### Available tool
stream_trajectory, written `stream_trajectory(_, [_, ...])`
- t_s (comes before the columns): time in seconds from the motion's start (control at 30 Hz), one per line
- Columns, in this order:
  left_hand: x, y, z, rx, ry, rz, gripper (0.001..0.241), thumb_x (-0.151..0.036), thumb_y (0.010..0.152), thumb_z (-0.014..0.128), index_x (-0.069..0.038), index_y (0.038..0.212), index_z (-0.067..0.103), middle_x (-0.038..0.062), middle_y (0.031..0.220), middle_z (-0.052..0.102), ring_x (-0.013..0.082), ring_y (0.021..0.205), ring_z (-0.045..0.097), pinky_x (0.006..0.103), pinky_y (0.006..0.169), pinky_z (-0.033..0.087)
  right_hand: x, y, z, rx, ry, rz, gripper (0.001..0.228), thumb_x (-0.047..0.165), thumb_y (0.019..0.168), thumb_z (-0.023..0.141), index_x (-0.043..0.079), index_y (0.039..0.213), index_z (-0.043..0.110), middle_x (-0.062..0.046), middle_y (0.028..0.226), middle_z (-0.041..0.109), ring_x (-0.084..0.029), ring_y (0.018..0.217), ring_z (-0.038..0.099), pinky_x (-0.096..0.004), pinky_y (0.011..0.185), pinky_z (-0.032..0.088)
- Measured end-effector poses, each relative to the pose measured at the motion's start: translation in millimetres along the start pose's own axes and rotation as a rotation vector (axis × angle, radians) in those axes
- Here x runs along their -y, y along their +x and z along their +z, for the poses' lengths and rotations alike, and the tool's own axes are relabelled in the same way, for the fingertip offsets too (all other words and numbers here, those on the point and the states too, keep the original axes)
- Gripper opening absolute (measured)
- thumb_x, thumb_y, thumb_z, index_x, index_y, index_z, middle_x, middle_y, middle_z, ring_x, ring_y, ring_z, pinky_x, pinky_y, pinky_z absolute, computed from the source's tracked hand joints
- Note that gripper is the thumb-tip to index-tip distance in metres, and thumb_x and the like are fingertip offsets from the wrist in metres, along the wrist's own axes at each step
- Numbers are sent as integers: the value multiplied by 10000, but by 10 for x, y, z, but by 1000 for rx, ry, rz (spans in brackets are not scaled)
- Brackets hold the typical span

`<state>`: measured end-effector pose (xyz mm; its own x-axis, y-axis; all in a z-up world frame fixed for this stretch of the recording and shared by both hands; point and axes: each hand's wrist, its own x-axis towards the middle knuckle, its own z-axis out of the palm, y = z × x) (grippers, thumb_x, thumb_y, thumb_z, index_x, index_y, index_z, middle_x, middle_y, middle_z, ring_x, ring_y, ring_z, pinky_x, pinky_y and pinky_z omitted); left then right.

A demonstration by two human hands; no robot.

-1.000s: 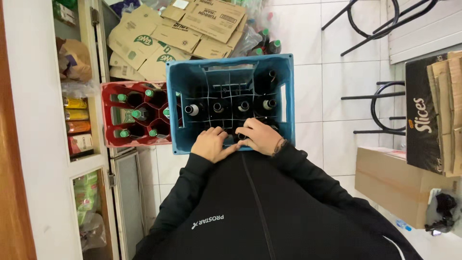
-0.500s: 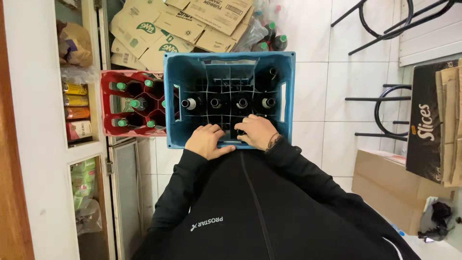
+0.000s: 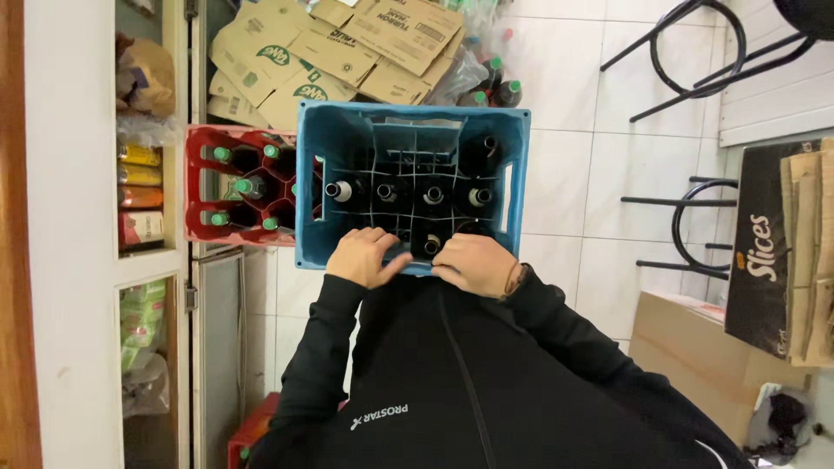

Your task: The person picks up glass bottles one at a time and wipes them with a cloth before placing them into a blue plastic crate.

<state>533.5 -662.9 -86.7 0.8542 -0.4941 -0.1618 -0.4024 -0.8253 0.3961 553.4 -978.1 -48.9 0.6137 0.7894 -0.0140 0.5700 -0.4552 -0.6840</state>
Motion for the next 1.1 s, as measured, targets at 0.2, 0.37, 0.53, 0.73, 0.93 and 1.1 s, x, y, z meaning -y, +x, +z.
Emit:
stream_trajectory(0.2, [73,-39,349,-310,121,32,337,-526,1097,670,-229,1103,829,-15,917,749,268,876,802,433,805,635,111,-61,23,-21,29,-151,240,289,1167,730,154,988,816,2,875,771,-203,869,755,-320,815,645])
stream_trajectory(0.37, [-71,-63,309,-350,120,-35,286,-491,1085,708,-240,1113,842,-27,914,749,253,881,805,425,828,622,223,73,148,-22,-29,-278,225,308,1145,752,175,969,793,15,816,730,-197,823,733,-347,762,620])
stream_trajectory(0.53, [-191,-179,481,-497,159,-73,177,-451,1066,746,-288,1022,801,-47,898,693,236,893,778,427,833,600,335,290,248,-17,-101,-408,176,326,1108,780,209,977,787,39,805,690,-185,823,712,-355,748,593])
stream_trajectory(0.73, [-223,-672,574,-573,112,-90,192,-349,997,783,-285,1173,829,1,1142,723,283,1300,707,536,1201,491,559,706,446,59,-69,-508,170,302,1109,780,173,998,779,2,857,744,-240,850,757,-395,736,613])
stream_trajectory(0.93, [88,-1460,692,-480,55,-78,569,-387,797,852,-144,1309,799,68,1579,697,346,1576,602,523,1163,581,1025,1131,990,49,-96,-679,160,348,1086,777,233,983,735,39,899,723,-235,897,758,-415,735,596])
stream_trajectory(1.1, [268,-2422,383,-494,-29,-320,276,-374,1116,693,-268,1360,768,12,1089,780,301,1056,816,454,904,656,1611,1474,1401,140,-95,-749,143,377,1139,720,266,1049,717,70,911,722,-224,911,773,-418,723,598])
